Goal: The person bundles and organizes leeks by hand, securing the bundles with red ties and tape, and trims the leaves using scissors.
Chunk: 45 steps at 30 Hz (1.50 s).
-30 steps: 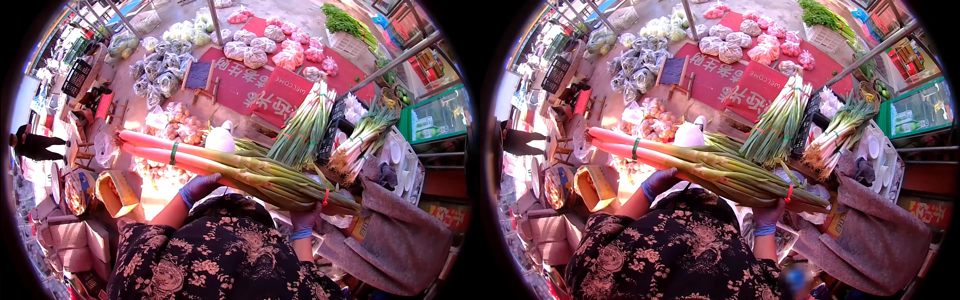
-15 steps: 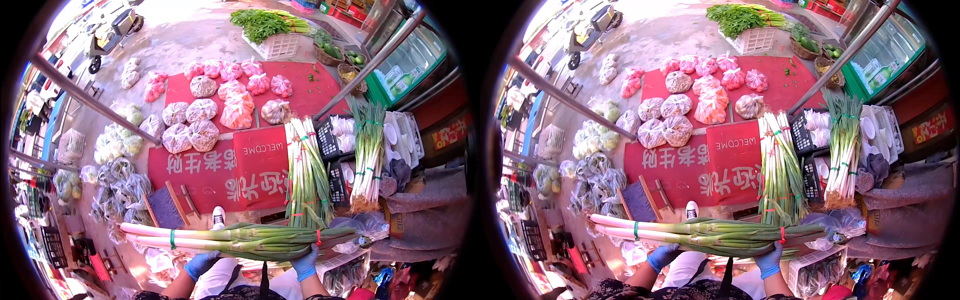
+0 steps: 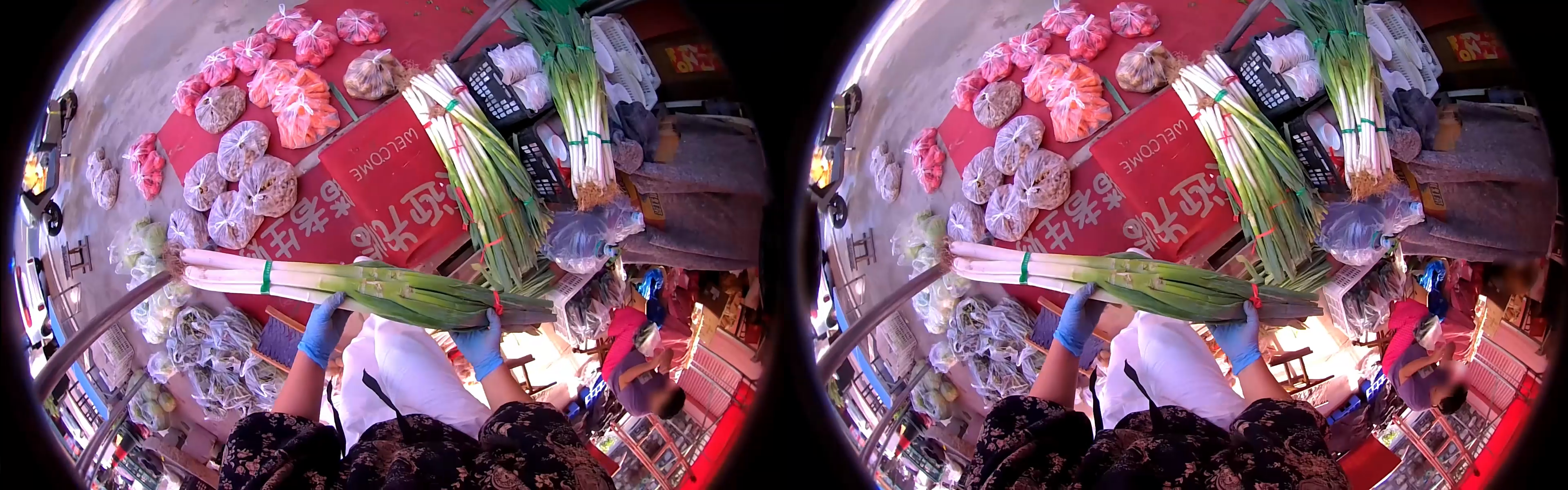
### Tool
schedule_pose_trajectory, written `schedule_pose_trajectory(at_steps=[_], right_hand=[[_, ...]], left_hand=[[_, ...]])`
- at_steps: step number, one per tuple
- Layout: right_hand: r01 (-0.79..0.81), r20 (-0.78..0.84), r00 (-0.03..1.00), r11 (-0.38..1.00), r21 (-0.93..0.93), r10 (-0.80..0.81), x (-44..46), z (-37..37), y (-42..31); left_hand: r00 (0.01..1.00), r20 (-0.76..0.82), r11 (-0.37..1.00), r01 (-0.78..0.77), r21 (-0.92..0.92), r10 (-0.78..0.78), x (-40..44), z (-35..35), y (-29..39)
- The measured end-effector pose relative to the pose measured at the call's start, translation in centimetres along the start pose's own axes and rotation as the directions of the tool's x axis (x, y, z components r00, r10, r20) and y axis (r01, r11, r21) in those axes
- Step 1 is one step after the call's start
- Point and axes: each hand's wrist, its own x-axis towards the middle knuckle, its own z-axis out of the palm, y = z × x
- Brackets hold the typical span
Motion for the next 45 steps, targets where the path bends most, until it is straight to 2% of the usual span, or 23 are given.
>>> schedule_pose_trajectory(at_steps=[3, 6, 8, 10, 11, 14, 16, 18, 20, 22, 24, 26, 28, 29, 30, 32, 35, 38, 39, 40, 42, 45], right_hand=[[0.035, -0.059, 0.998, 0.995, 0.096, -0.03, 1.7, -0.6, 0.6], [0.111, -0.136, 0.987, 0.978, 0.177, -0.087, 3.7, -0.4, 1.8], [0.079, -0.136, 0.99, 0.959, 0.271, -0.043, 5.7, -0.6, 2.4], [0.104, -0.181, 0.983, 0.932, 0.347, -0.042, 7.0, 1.4, 3.2], [0.14, -0.29, 0.956, 0.934, 0.33, -0.041, 8.0, 2.2, 3.6], [0.123, -0.26, 0.965, 0.933, 0.339, -0.033, 9.5, 4.1, 4.8], [0.16, -0.254, 0.964, 0.938, 0.306, -0.082, 10.2, 7.1, 5.0], [0.168, -0.207, 0.972, 0.94, 0.297, -0.108, 11.6, 8.6, 5.6], [0.203, -0.154, 0.975, 0.917, 0.343, -0.159, 12.9, 10.5, 6.2], [0.273, -0.146, 0.961, 0.896, 0.35, -0.235, 13.0, 12.6, 7.0], [0.317, -0.094, 0.947, 0.855, 0.41, -0.306, 14.0, 13.8, 7.1], [0.38, -0.109, 0.923, 0.831, 0.406, -0.368, 12.7, 14.3, 8.2], [0.437, -0.139, 0.898, 0.816, 0.379, -0.417, 13.5, 12.8, 9.2], [0.44, -0.138, 0.897, 0.812, 0.384, -0.421, 13.9, 12.0, 9.6], [0.447, -0.243, 0.892, 0.822, 0.353, -0.381, 14.0, 11.4, 10.2], [0.399, -0.348, 0.895, 0.845, 0.355, -0.277, 13.8, 11.1, 10.3], [0.361, -0.433, 0.884, 0.846, 0.392, -0.176, 15.7, 7.1, 10.0], [0.296, -0.487, 0.872, 0.847, 0.441, -0.051, 16.3, 1.9, 12.2], [0.283, -0.481, 0.876, 0.848, 0.449, -0.038, 17.8, 0.5, 11.4], [0.296, -0.497, 0.867, 0.835, 0.464, -0.031, 19.2, -0.7, 10.7], [0.315, -0.546, 0.838, 0.807, 0.499, 0.011, 21.3, -3.6, 10.8], [0.315, -0.622, 0.779, 0.805, 0.502, 0.083, 25.0, -7.5, 9.9]], left_hand=[[0.997, 0.053, 0.989, 0.052, 0.14, -0.059, 3.7, 2.6, 1.8], [0.979, 0.082, 0.938, 0.152, 0.311, -0.186, 7.2, 4.9, 4.3], [0.975, 0.084, 0.927, 0.165, 0.338, -0.204, 9.6, 6.6, 5.5], [0.985, -0.031, 0.894, 0.167, 0.415, -0.17, 11.7, 8.1, 6.7], [0.986, -0.038, 0.893, 0.165, 0.418, -0.165, 13.0, 8.5, 7.4], [0.991, -0.091, 0.892, 0.129, 0.432, -0.1, 15.9, 10.0, 10.8], [0.986, -0.162, 0.887, 0.118, 0.447, -0.049, 17.7, 10.5, 13.4], [0.991, -0.057, 0.931, 0.134, 0.34, -0.122, 19.3, 9.7, 16.4], [0.99, -0.036, 0.95, 0.142, 0.277, -0.137, 19.9, 9.1, 19.2], [0.971, 0.022, 0.964, 0.233, 0.127, -0.237, 20.3, 7.3, 21.8], [0.987, 0.038, 0.988, 0.154, 0.013, -0.154, 20.8, 6.6, 24.1], [0.999, -0.028, 0.998, 0.038, -0.05, -0.039, 21.9, 6.5, 26.5], [0.998, -0.015, 0.996, 0.068, -0.059, -0.069, 24.1, 6.3, 29.1], [0.993, -0.039, 0.993, 0.114, 0.002, -0.114, 26.5, 4.4, 29.2], [0.982, -0.082, 0.982, 0.175, 0.068, -0.169, 28.4, 1.6, 28.4], [0.927, -0.239, 0.937, 0.325, 0.131, -0.288, 30.3, 0.1, 27.3], [0.915, -0.237, 0.868, 0.389, 0.31, -0.326, 30.6, 2.9, 24.4], [0.868, -0.305, 0.776, 0.49, 0.398, -0.391, 32.7, 1.9, 21.0], [0.877, -0.275, 0.786, 0.477, 0.393, -0.395, 33.9, 1.2, 19.3], [0.866, -0.333, 0.719, 0.497, 0.486, -0.374, 34.0, 2.5, 17.8], [0.825, -0.428, 0.648, 0.558, 0.518, -0.368, 36.2, 2.1, 15.0], [0.821, -0.468, 0.586, 0.565, 0.581, -0.327, 40.3, 1.5, 10.2]])
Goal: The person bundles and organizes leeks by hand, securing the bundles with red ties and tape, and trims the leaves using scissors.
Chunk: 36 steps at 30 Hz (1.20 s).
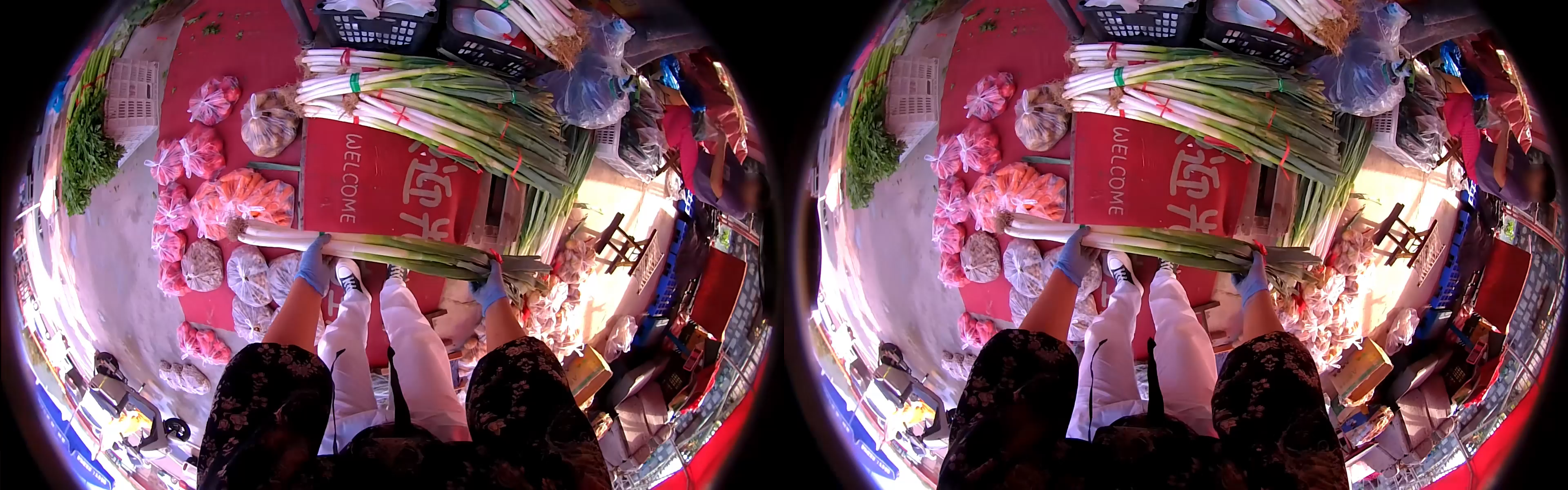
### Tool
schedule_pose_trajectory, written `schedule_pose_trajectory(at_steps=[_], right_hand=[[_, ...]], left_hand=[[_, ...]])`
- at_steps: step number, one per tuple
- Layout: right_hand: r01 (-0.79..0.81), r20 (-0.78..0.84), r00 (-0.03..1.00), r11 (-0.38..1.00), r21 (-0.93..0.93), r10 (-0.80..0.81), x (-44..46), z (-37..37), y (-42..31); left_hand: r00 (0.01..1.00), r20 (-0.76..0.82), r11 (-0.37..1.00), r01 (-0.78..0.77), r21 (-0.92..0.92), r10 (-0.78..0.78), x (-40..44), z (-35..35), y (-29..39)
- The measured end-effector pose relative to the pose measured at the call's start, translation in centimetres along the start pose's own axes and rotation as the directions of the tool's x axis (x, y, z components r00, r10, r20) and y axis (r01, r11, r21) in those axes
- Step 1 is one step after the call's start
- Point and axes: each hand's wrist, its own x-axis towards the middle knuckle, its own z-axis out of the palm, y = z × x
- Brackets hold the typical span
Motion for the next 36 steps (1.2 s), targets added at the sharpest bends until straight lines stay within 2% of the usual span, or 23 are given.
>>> schedule_pose_trajectory(at_steps=[2, 5, 7, 9, 10, 11, 13, 14, 15, 16, 17, 18, 19, 21, 22, 23, 26, 29, 30, 33, 35, 36], right_hand=[[0.025, -0.063, 0.998, 1.0, -0.004, -0.025, 3.4, 1.2, -1.1], [-0.002, -0.129, 0.991, 0.963, -0.269, -0.033, 8.3, 2.8, -2.6], [0.005, -0.147, 0.988, 0.975, -0.221, -0.039, 11.9, 4.6, -3.0], [0.003, -0.209, 0.977, 0.979, -0.202, -0.046, 14.0, 6.1, -3.1], [-0.016, -0.205, 0.978, 0.979, -0.202, -0.026, 15.7, 6.2, -3.1], [-0.017, -0.235, 0.971, 0.965, -0.26, -0.046, 17.3, 6.5, -3.0], [-0.022, -0.285, 0.954, 0.93, -0.366, -0.089, 18.7, 8.0, -2.6], [-0.053, -0.321, 0.929, 0.791, -0.61, -0.186, 19.0, 9.0, -2.5], [0.111, -0.152, 0.882, 0.511, -0.852, -0.446, 18.4, 10.9, -2.5], [0.227, 0.099, 0.784, 0.135, -0.964, -0.613, 17.1, 13.3, -2.7], [0.277, 0.388, 0.648, -0.272, -0.922, -0.656, 15.6, 15.9, -3.0], [0.382, 0.614, 0.428, -0.483, -0.788, -0.663, 14.2, 18.4, -3.2], [0.423, 0.787, 0.17, -0.677, -0.602, -0.593, 12.8, 21.1, -3.5], [0.331, 0.863, 0.014, -0.812, -0.48, -0.505, 10.0, 27.6, -4.8], [0.26, 0.892, -0.027, -0.865, -0.429, -0.45, 10.3, 30.1, -5.5], [0.183, 0.918, -0.062, -0.909, -0.376, -0.392, 11.1, 32.2, -6.2], [0.029, 0.914, 0.25, -0.941, -0.337, -0.32, 14.4, 35.6, -8.0], [-0.045, 0.861, 0.406, -0.947, -0.317, -0.307, 13.2, 36.6, -7.4], [-0.011, 0.893, 0.352, -0.956, -0.294, -0.279, 13.0, 35.9, -7.0], [0.093, 0.934, 0.294, -0.966, -0.241, -0.205, 10.3, 34.0, -3.7], [0.189, 0.937, 0.336, -0.968, -0.168, -0.097, 9.1, 33.8, -0.2], [0.194, 0.918, 0.396, -0.975, -0.111, -0.025, 8.4, 34.4, 1.6]], left_hand=[[1.0, 0.02, 0.998, -0.013, 0.06, 0.012, 3.9, 2.0, -0.1], [1.0, 0.0, 0.99, -0.022, 0.138, 0.022, 9.2, 4.6, 0.7], [0.998, -0.053, 0.979, -0.018, 0.203, 0.029, 13.2, 6.5, 1.1], [0.999, -0.04, 0.971, 0.011, 0.239, -0.001, 16.7, 7.3, 1.3], [0.996, -0.091, 0.965, 0.022, 0.261, 0.001, 18.5, 7.6, 1.2], [0.991, -0.134, 0.974, 0.027, 0.226, 0.004, 20.2, 7.8, 1.2], [0.995, -0.095, 0.971, 0.044, 0.233, -0.022, 22.5, 7.6, 1.1], [0.985, -0.172, 0.956, 0.074, 0.283, -0.025, 23.4, 7.8, 1.1], [0.984, -0.176, 0.954, 0.084, 0.289, -0.034, 23.7, 7.8, 1.1], [0.983, -0.179, 0.952, 0.093, 0.292, -0.041, 23.8, 7.9, 1.2], [0.983, -0.18, 0.951, 0.099, 0.294, -0.046, 24.0, 7.9, 1.4], [0.989, -0.123, 0.926, 0.117, 0.358, -0.077, 27.0, 5.9, 0.8], [0.99, -0.121, 0.923, 0.114, 0.368, -0.074, 27.2, 5.7, 0.7], [0.991, -0.118, 0.915, 0.098, 0.39, -0.056, 26.7, 5.5, 0.4], [0.996, -0.061, 0.831, 0.093, 0.548, -0.071, 26.5, 5.6, 0.6], [0.996, -0.04, 0.803, 0.086, 0.59, -0.078, 25.5, 6.0, 0.8], [0.991, 0.053, 0.741, 0.055, 0.67, -0.122, 21.7, 7.7, 2.3], [0.98, 0.186, 0.88, -0.022, 0.475, -0.076, 19.8, 8.1, 3.2], [0.97, 0.236, 0.919, -0.036, 0.393, -0.063, 19.5, 8.0, 3.6], [0.946, 0.323, 0.964, -0.071, 0.257, -0.016, 19.0, 7.8, 4.2], [0.948, 0.319, 0.975, -0.085, 0.206, 0.016, 18.5, 8.3, 4.2], [0.945, 0.323, 0.978, -0.115, 0.176, 0.054, 18.6, 8.4, 4.1]])
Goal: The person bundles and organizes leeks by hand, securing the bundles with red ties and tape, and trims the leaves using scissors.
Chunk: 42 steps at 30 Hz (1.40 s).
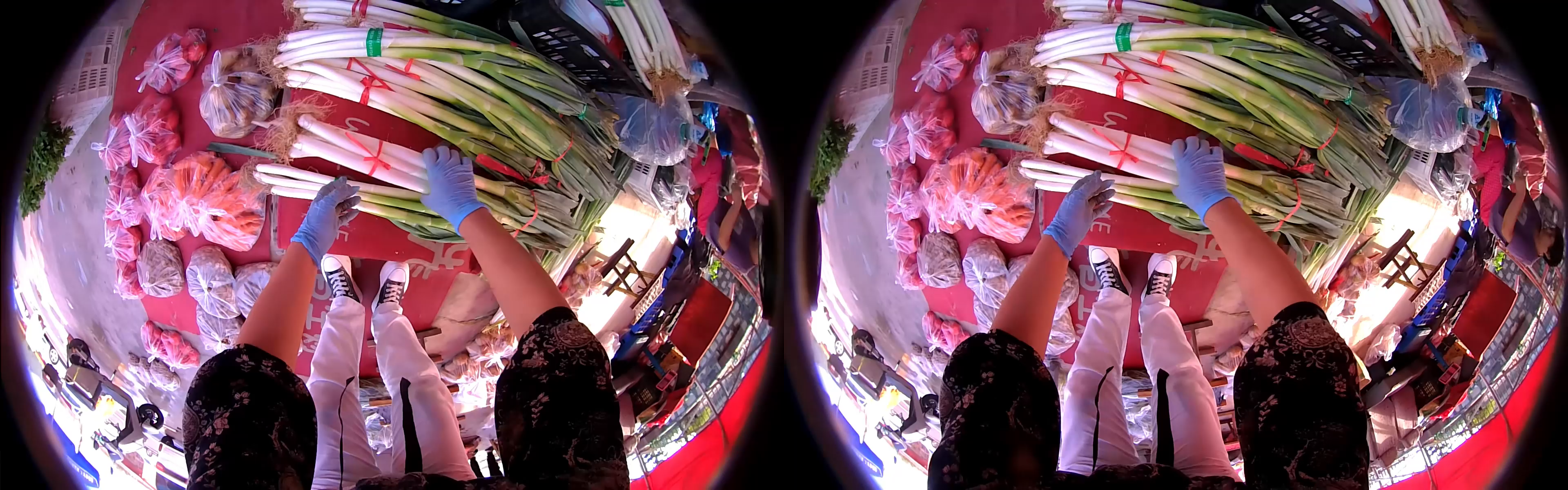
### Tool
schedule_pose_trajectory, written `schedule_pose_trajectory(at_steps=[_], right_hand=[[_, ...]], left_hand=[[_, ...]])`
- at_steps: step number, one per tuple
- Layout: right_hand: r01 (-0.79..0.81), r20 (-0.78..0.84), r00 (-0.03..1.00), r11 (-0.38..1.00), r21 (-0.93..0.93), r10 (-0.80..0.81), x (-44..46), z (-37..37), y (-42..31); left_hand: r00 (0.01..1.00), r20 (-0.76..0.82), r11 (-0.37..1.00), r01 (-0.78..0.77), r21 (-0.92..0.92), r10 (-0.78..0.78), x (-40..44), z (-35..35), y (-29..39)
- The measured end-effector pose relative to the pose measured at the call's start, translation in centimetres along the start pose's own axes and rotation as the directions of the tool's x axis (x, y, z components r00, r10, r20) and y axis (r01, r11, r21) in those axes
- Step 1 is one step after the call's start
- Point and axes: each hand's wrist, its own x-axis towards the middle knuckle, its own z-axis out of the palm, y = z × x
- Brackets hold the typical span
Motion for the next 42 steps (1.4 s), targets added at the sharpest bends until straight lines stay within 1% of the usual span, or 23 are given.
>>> schedule_pose_trajectory(at_steps=[1, 4, 7, 8, 9, 11, 14, 15, 16, 17, 18, 23, 24, 27, 28, 29, 31, 33, 35, 37, 38, 41, 42], right_hand=[[0.053, 0.009, 0.999, 0.999, -0.004, -0.052, 0.6, -0.1, -1.9], [0.144, 0.093, 0.985, 0.989, 0.021, -0.145, 4.4, 1.6, -6.6], [0.261, 0.139, 0.952, 0.961, 0.091, -0.272, 9.1, -0.7, -6.9], [0.266, -0.039, 0.963, 0.963, 0.032, -0.265, 10.8, -2.4, -6.3], [0.257, -0.222, 0.94, 0.966, -0.033, -0.258, 12.6, -3.9, -4.9], [0.13, -0.522, 0.831, 0.979, -0.155, -0.193, 16.2, -5.5, -1.0], [-0.104, -0.476, 0.879, 0.987, -0.125, 0.032, 18.5, -4.8, 5.7], [-0.17, -0.445, 0.891, 0.977, -0.132, 0.095, 18.3, -4.3, 6.9], [-0.176, -0.38, 0.92, 0.965, -0.193, 0.092, 17.9, -4.6, 6.7], [-0.174, -0.314, 0.945, 0.952, -0.253, 0.089, 17.6, -5.0, 6.4], [-0.168, -0.252, 0.964, 0.935, -0.311, 0.089, 17.3, -5.6, 5.8], [-0.038, -0.179, 0.983, 0.902, -0.431, -0.044, 11.1, -7.2, 1.8], [-0.018, -0.116, 0.993, 0.897, -0.441, -0.037, 9.5, -7.1, 0.7], [0.052, 0.069, 0.997, 0.886, -0.46, -0.022, 5.5, -5.9, -3.3], [0.045, 0.096, 0.995, 0.9, -0.434, -0.003, 5.0, -5.4, -4.3], [0.035, 0.123, 0.992, 0.914, -0.404, 0.017, 4.7, -4.9, -5.3], [0.08, 0.125, 0.991, 0.937, -0.34, -0.04, 4.4, -5.5, -6.9], [0.145, 0.082, 0.989, 0.943, -0.3, -0.126, 3.2, -6.1, -8.5], [0.168, 0.051, 0.986, 0.949, -0.267, -0.16, 2.6, -6.5, -9.1], [0.155, -0.004, 0.987, 0.964, -0.217, -0.159, 2.2, -5.9, -8.5], [0.119, 0.012, 0.993, 0.98, -0.162, -0.119, 2.4, -5.0, -7.8], [0.031, 0.069, 0.997, 0.982, -0.188, -0.018, 3.7, -0.3, -4.7], [0.047, 0.118, 0.993, 0.985, -0.167, -0.028, 4.3, 0.1, -3.5]], left_hand=[[0.999, -0.007, 0.999, -0.046, -0.017, 0.046, 0.3, -0.2, 0.3], [0.998, -0.005, 0.995, -0.07, -0.077, 0.07, 2.2, -2.3, -0.2], [0.998, -0.011, 0.994, -0.065, -0.087, 0.064, 2.2, -2.6, 0.3], [0.998, -0.014, 0.995, -0.058, -0.08, 0.057, 1.6, -2.7, 0.6], [0.999, 0.045, 0.996, -0.024, -0.084, 0.028, 1.2, -3.0, 0.9], [0.992, 0.126, 0.998, 0.024, -0.06, -0.016, 1.6, -3.8, 0.6], [0.984, 0.179, 0.995, 0.01, -0.098, 0.008, 0.9, -2.9, 1.5], [0.971, 0.234, 0.986, -0.005, -0.168, 0.044, 0.6, -2.4, 1.9], [0.956, 0.281, 0.971, -0.016, -0.237, 0.084, 0.3, -1.9, 2.3], [0.939, 0.32, 0.952, -0.027, -0.306, 0.129, -0.1, -1.4, 2.9], [0.932, 0.337, 0.953, -0.025, -0.303, 0.131, -0.5, -0.8, 3.5], [0.955, 0.277, 0.958, -0.02, -0.288, 0.104, -1.7, 0.6, 5.0], [0.965, 0.245, 0.954, -0.015, -0.298, 0.092, -1.9, 0.7, 5.2], [0.985, 0.14, 0.936, 0.14, -0.324, -0.099, -0.9, -0.8, 4.2], [0.989, 0.062, 0.938, 0.149, -0.314, -0.137, -1.2, -1.2, 3.1], [1.0, 0.003, 0.954, 0.011, -0.301, -0.01, -1.1, -2.1, 1.6], [0.966, -0.1, 0.933, -0.255, -0.253, 0.237, -0.6, -3.4, -0.3], [0.935, -0.206, 0.822, -0.352, -0.447, 0.288, -1.2, -3.9, 0.7], [0.903, -0.27, 0.781, -0.426, -0.457, 0.334, -1.4, -3.6, 2.6], [0.922, -0.153, 0.821, -0.388, -0.418, 0.357, -0.2, -3.7, 3.9], [0.918, -0.192, 0.849, -0.394, -0.351, 0.347, 0.9, -3.0, 4.0], [0.968, -0.111, 0.965, -0.236, -0.11, 0.224, 2.5, 0.6, 4.6], [0.979, -0.099, 0.981, -0.186, -0.054, 0.18, 3.3, 1.3, 4.2]])
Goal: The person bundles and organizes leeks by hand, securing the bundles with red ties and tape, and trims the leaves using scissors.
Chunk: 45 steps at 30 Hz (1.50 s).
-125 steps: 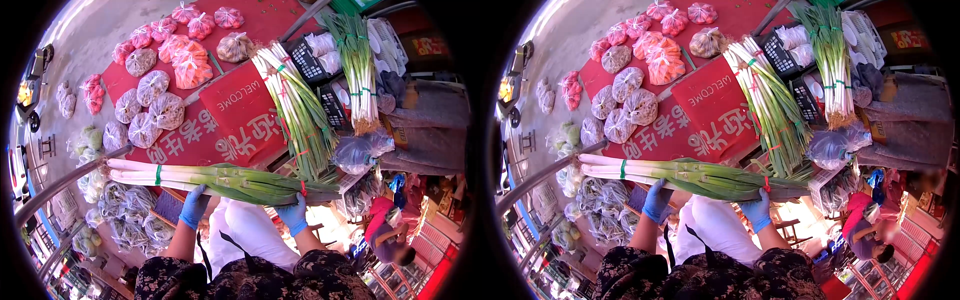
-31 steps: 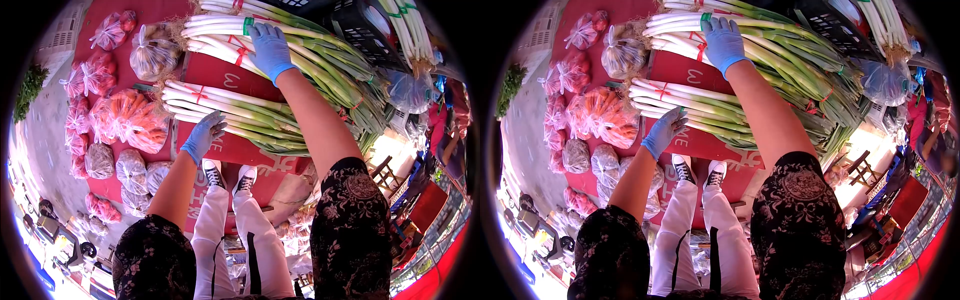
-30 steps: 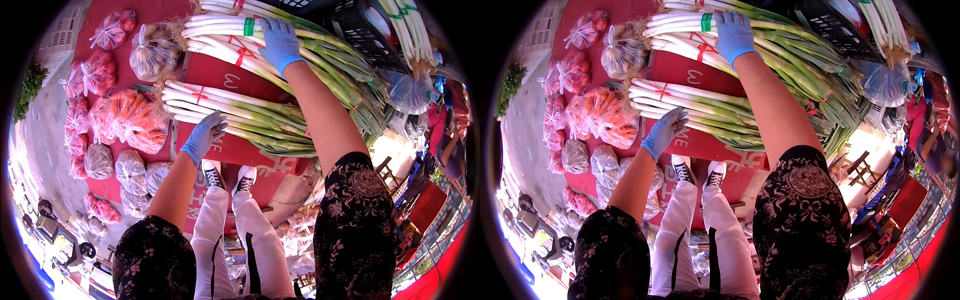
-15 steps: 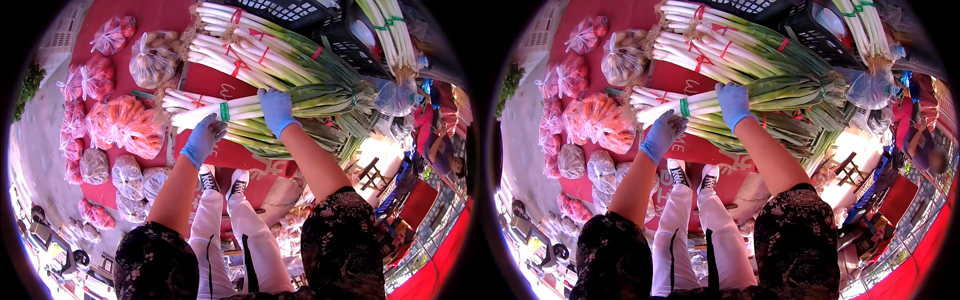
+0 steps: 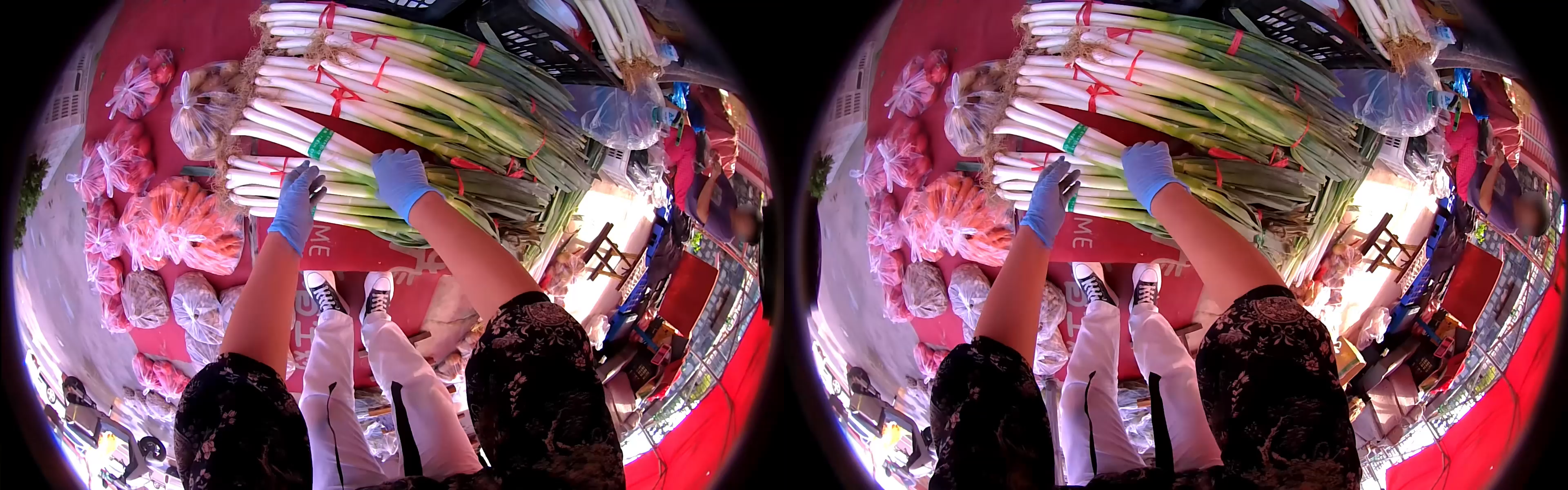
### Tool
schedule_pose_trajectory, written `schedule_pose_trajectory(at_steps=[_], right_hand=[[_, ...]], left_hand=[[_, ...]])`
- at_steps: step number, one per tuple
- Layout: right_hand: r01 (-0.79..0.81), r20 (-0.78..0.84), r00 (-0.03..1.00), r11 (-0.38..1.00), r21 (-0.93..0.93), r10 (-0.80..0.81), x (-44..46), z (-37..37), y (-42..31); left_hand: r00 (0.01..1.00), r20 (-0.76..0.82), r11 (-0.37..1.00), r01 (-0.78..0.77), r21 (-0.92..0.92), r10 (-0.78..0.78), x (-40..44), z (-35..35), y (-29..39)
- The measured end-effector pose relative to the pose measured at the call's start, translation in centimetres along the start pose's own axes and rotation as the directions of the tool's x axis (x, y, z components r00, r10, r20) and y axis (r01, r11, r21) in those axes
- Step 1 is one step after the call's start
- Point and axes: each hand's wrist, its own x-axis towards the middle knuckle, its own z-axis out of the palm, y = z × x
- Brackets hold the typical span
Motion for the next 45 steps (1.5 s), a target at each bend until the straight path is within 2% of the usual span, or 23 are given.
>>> schedule_pose_trajectory(at_steps=[1, 2, 3, 4, 5, 6, 7, 9, 11, 15, 17, 18, 21, 22, 23, 25, 27, 29, 32, 33, 35, 41, 45], right_hand=[[0.091, 0.051, 0.994, 0.986, 0.138, -0.099, 0.7, -1.1, 2.0], [0.088, -0.003, 0.996, 0.954, 0.287, -0.091, 1.3, -2.4, 3.7], [0.058, -0.244, 0.97, 0.956, 0.288, 0.015, 2.5, -2.2, 5.3], [-0.003, -0.372, 0.922, 0.964, 0.265, 0.105, 4.1, -1.8, 7.2], [-0.068, -0.429, 0.891, 0.977, 0.201, 0.15, 5.4, -1.6, 9.2], [-0.125, -0.412, 0.892, 0.978, 0.168, 0.185, 6.6, -1.4, 11.0], [-0.155, -0.399, 0.897, 0.981, 0.118, 0.19, 7.6, 0.0, 12.8], [-0.234, -0.298, 0.921, 0.968, 0.09, 0.25, 8.9, 1.4, 14.4], [-0.338, -0.106, 0.93, 0.933, 0.127, 0.351, 9.5, 1.0, 14.3], [-0.249, -0.1, 0.964, 0.969, 0.003, 0.248, 8.7, 0.1, 13.1], [-0.122, -0.266, 0.958, 0.992, -0.029, 0.11, 6.9, 1.2, 12.1], [-0.076, -0.268, 0.961, 0.997, -0.007, 0.071, 5.7, 0.6, 11.5], [0.044, -0.234, 0.972, 0.998, 0.042, -0.033, 2.0, -1.3, 9.0], [0.091, -0.26, 0.963, 0.995, 0.049, -0.075, 0.8, -1.7, 8.1], [0.142, -0.262, 0.958, 0.987, 0.074, -0.118, 0.0, -2.1, 7.3], [0.178, -0.249, 0.957, 0.98, 0.094, -0.15, -1.1, -3.6, 5.1], [0.253, -0.217, 0.952, 0.955, 0.154, -0.217, -1.5, -4.9, 2.8], [0.369, -0.036, 0.928, 0.907, 0.204, -0.37, -1.2, -6.5, 0.3], [0.417, 0.251, 0.802, 0.809, 0.414, -0.542, -1.0, -9.1, -3.1], [0.443, 0.313, 0.759, 0.805, 0.395, -0.572, -1.4, -9.5, -4.6], [0.474, 0.423, 0.688, 0.807, 0.353, -0.589, -2.4, -8.4, -7.8], [0.2, 0.474, 0.742, 0.831, 0.518, -0.474, -8.9, -5.5, -13.7], [0.116, 0.438, 0.733, 0.73, 0.673, -0.521, -10.1, -0.4, -15.7]], left_hand=[[0.999, 0.044, 0.996, 0.021, 0.092, -0.025, 0.6, 0.7, -0.3], [0.986, 0.087, 0.925, -0.162, 0.343, 0.14, 1.5, 0.9, -1.4], [0.943, 0.171, 0.759, -0.333, 0.56, 0.287, 2.3, 1.0, -2.3], [0.848, 0.289, 0.427, -0.484, 0.764, 0.443, 1.3, 2.0, -1.4], [0.727, 0.445, 0.024, -0.534, 0.845, 0.523, 0.0, 3.3, 0.0], [0.615, 0.559, -0.186, -0.564, 0.805, 0.556, 0.1, 4.0, 0.3], [0.528, 0.7, -0.424, -0.558, 0.713, 0.482, -0.4, 4.7, 1.2], [0.464, 0.858, -0.51, -0.695, 0.508, 0.222, 3.3, 3.8, 0.3], [0.568, 0.822, -0.471, -0.715, 0.517, 0.04, 5.0, 3.5, 1.2], [0.568, 0.815, -0.42, -0.715, 0.558, 0.115, 5.4, 2.9, 1.8], [0.579, 0.8, -0.428, -0.69, 0.584, 0.158, 4.0, 2.5, 1.5], [0.555, 0.811, -0.416, -0.703, 0.577, 0.188, 3.7, 2.0, 1.3], [0.495, 0.801, -0.212, -0.789, 0.576, 0.337, 1.5, 1.0, 1.7], [0.645, 0.697, -0.017, -0.73, 0.684, 0.314, 0.6, 0.5, 1.4], [0.682, 0.665, 0.264, -0.731, 0.629, 0.306, -0.2, 0.4, 1.1], [0.833, 0.494, 0.681, -0.514, 0.522, 0.25, -2.9, -0.1, 0.2], [0.91, 0.329, 0.952, -0.294, 0.085, 0.252, -3.9, -1.9, -1.1], [0.975, 0.137, 0.915, -0.109, -0.387, 0.174, -6.1, -2.6, -0.5], [0.987, 0.003, 0.73, -0.119, -0.673, 0.163, -9.4, -4.1, -0.7], [0.979, -0.157, 0.75, -0.201, -0.631, 0.131, -9.7, -4.8, -1.7], [0.982, -0.126, 0.704, -0.186, -0.685, 0.137, -10.5, -7.5, -4.1], [0.961, -0.103, 0.722, 0.119, -0.682, -0.255, -12.6, -14.0, -8.5], [0.892, -0.335, 0.835, 0.079, -0.544, -0.303, -12.4, -16.5, -9.4]])
